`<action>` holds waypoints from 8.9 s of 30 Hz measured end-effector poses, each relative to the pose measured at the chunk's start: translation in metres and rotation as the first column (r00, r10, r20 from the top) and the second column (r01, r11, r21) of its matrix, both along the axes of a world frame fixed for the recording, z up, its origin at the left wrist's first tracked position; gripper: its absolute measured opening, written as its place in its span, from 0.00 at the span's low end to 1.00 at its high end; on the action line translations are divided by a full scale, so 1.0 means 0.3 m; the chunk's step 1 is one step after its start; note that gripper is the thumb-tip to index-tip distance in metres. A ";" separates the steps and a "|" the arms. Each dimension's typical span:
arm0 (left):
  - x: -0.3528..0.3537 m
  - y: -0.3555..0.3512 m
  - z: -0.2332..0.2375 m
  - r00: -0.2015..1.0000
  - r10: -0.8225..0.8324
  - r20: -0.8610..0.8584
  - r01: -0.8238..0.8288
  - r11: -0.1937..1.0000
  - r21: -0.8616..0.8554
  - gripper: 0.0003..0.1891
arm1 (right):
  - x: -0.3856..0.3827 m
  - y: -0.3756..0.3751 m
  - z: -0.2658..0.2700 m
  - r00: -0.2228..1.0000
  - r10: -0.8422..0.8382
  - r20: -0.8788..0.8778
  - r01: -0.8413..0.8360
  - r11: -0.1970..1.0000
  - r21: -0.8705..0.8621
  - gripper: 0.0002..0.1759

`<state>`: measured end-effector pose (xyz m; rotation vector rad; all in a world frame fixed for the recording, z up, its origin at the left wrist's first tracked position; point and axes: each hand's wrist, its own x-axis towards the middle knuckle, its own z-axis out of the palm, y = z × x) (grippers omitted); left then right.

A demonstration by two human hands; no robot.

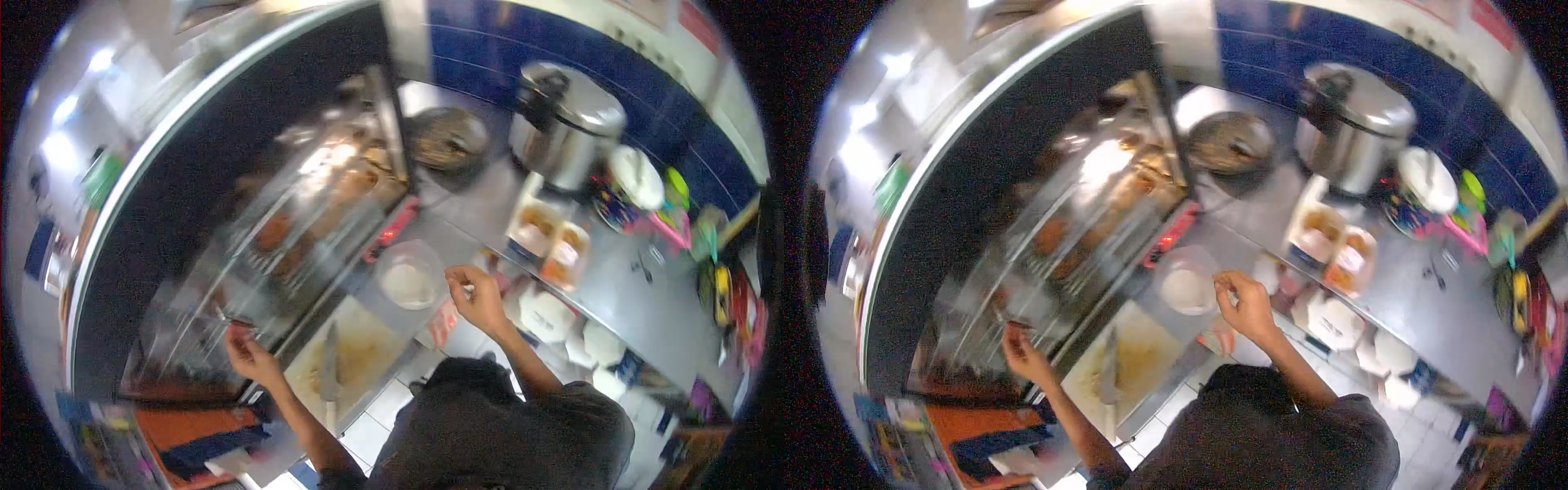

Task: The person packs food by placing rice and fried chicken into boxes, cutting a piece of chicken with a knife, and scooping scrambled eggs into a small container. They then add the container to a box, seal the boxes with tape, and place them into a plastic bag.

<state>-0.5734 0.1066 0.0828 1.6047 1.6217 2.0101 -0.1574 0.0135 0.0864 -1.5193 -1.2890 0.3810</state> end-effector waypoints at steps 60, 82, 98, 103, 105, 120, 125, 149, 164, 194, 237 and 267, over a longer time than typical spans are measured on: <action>2.905 -1.421 -0.575 0.024 -0.552 0.834 0.728 -0.562 -0.392 0.19 | 1.576 -2.152 -0.567 0.397 -0.900 -0.178 0.871 0.431 -0.238 0.33; 3.431 -2.222 -0.673 0.480 -0.526 0.702 0.795 -0.077 -0.602 0.20 | 2.911 -3.524 -0.401 0.574 -0.523 0.630 0.813 0.457 -0.360 0.14; 3.885 -3.317 -0.282 0.192 -0.951 -0.240 0.812 0.292 -0.506 0.07 | 3.036 -3.938 -0.490 0.789 -0.420 0.449 0.615 0.542 -0.573 0.10; 4.059 -3.465 -0.377 -0.226 -0.970 -0.087 0.696 -0.098 -0.712 0.08 | 3.043 -3.921 -0.491 0.752 -0.472 0.461 0.658 0.501 -0.562 0.10; 4.066 -3.471 -0.404 -0.348 -0.937 0.001 0.615 -0.230 -0.755 0.06 | 3.029 -3.908 -0.484 0.740 -0.495 0.456 0.667 0.453 -0.591 0.12; 4.119 -3.381 -0.510 -0.519 -0.853 -0.046 0.458 -0.232 -0.858 0.12 | 2.962 -3.859 -0.516 0.646 -0.707 0.288 0.677 0.356 -0.644 0.23; 4.138 -3.376 -0.512 -0.524 -0.850 -0.058 0.486 -0.243 -0.839 0.14 | 2.968 -3.854 -0.510 0.645 -0.713 0.276 0.662 0.341 -0.668 0.23; 4.200 -2.132 -0.009 0.277 -0.543 -0.793 0.437 0.806 -0.399 0.12 | 3.044 -3.876 -0.614 0.643 -0.731 0.227 0.643 0.354 -0.680 0.20; 4.327 -1.574 -0.276 0.460 -0.567 -0.683 0.213 0.818 -0.535 0.17 | 3.035 -3.859 -0.603 0.612 -0.746 0.264 0.666 0.306 -0.680 0.18; 4.615 -1.046 -0.820 0.053 -0.686 -0.725 0.878 0.378 -0.294 0.11 | 3.029 -3.830 -0.581 0.554 -0.776 0.301 0.655 0.184 -0.733 0.21; 4.984 -1.928 -0.666 -0.132 -0.769 -0.625 0.808 0.282 -0.517 0.11 | 3.013 -3.819 -0.561 0.455 -0.853 0.255 0.526 0.027 -0.850 0.21; 4.841 -1.727 -0.569 -0.009 -0.760 -0.650 0.806 0.380 -0.455 0.11 | 2.999 -3.837 -0.594 0.472 -0.842 0.260 0.578 0.073 -0.813 0.23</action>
